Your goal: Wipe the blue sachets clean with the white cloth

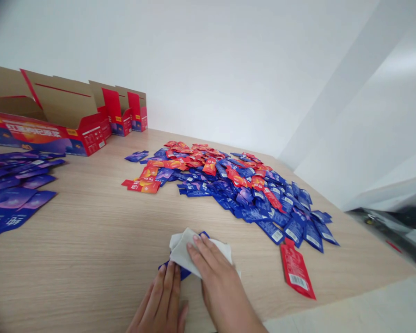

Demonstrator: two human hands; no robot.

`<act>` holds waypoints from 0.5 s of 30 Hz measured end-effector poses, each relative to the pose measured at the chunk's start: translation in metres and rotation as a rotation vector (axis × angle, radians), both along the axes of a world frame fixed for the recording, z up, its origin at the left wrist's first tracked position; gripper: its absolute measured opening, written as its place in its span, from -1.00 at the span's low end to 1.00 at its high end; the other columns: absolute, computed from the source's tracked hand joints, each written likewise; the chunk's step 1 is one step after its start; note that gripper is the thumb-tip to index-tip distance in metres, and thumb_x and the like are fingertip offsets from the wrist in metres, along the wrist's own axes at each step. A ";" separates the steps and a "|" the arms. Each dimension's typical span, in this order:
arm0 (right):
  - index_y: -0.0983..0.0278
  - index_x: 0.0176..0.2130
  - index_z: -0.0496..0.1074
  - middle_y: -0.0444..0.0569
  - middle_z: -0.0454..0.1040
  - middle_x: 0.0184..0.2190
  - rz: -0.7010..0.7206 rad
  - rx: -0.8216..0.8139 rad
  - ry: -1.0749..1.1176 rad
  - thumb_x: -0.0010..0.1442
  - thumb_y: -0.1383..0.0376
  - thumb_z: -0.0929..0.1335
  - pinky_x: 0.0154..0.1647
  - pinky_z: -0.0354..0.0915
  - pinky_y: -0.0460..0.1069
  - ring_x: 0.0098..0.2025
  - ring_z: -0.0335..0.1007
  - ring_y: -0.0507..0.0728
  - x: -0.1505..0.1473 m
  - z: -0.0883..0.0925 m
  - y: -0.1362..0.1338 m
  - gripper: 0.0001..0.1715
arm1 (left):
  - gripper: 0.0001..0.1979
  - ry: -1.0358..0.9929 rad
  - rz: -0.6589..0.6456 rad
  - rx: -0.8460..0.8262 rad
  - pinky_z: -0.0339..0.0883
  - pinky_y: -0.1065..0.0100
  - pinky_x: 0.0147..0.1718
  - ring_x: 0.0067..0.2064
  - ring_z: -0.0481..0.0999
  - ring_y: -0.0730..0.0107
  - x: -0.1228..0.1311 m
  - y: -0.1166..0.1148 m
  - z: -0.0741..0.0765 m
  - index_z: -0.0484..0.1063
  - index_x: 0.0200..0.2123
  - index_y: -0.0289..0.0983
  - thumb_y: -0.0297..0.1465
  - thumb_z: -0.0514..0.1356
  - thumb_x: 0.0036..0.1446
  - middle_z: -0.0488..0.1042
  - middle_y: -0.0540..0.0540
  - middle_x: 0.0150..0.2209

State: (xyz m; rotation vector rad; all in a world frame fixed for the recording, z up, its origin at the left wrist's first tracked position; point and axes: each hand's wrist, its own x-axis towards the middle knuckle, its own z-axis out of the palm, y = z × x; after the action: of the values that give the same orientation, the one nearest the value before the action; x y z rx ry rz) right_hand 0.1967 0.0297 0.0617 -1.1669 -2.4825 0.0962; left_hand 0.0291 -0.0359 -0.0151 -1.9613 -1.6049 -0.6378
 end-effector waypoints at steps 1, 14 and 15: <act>0.17 0.45 0.25 -0.03 0.23 0.47 -0.025 0.004 0.008 0.13 0.69 0.16 0.46 0.23 0.20 0.51 0.07 0.16 0.007 -0.001 0.003 0.01 | -0.54 -0.011 0.002 -0.004 0.40 0.13 0.20 0.26 0.50 0.05 0.001 0.000 -0.001 0.50 0.18 -0.39 -0.32 0.10 0.31 0.54 -0.26 0.23; 0.07 0.49 0.17 -0.08 0.21 0.48 -0.155 0.014 0.217 0.20 0.62 0.17 0.41 0.28 0.15 0.48 0.17 0.17 0.012 0.010 -0.009 -0.02 | -0.39 -0.088 -0.022 0.192 0.38 0.20 0.12 0.16 0.57 0.13 -0.011 0.009 -0.003 0.20 0.38 -0.54 -0.30 -0.02 0.38 0.61 -0.30 0.13; 0.06 0.50 0.15 -0.09 0.17 0.50 -0.086 0.012 0.199 0.21 0.62 0.18 0.41 0.29 0.11 0.49 0.15 0.17 0.001 0.011 -0.013 -0.01 | -0.44 -0.074 -0.037 0.187 0.38 0.18 0.13 0.15 0.58 0.11 -0.013 0.008 -0.004 0.31 0.31 -0.51 -0.30 -0.01 0.38 0.63 -0.29 0.10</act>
State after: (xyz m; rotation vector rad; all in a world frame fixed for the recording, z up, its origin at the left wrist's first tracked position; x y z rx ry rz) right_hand 0.1978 0.0166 0.0723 -1.1955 -2.2548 0.1657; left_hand 0.0161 -0.0281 -0.0193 -1.8531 -1.4961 -0.8532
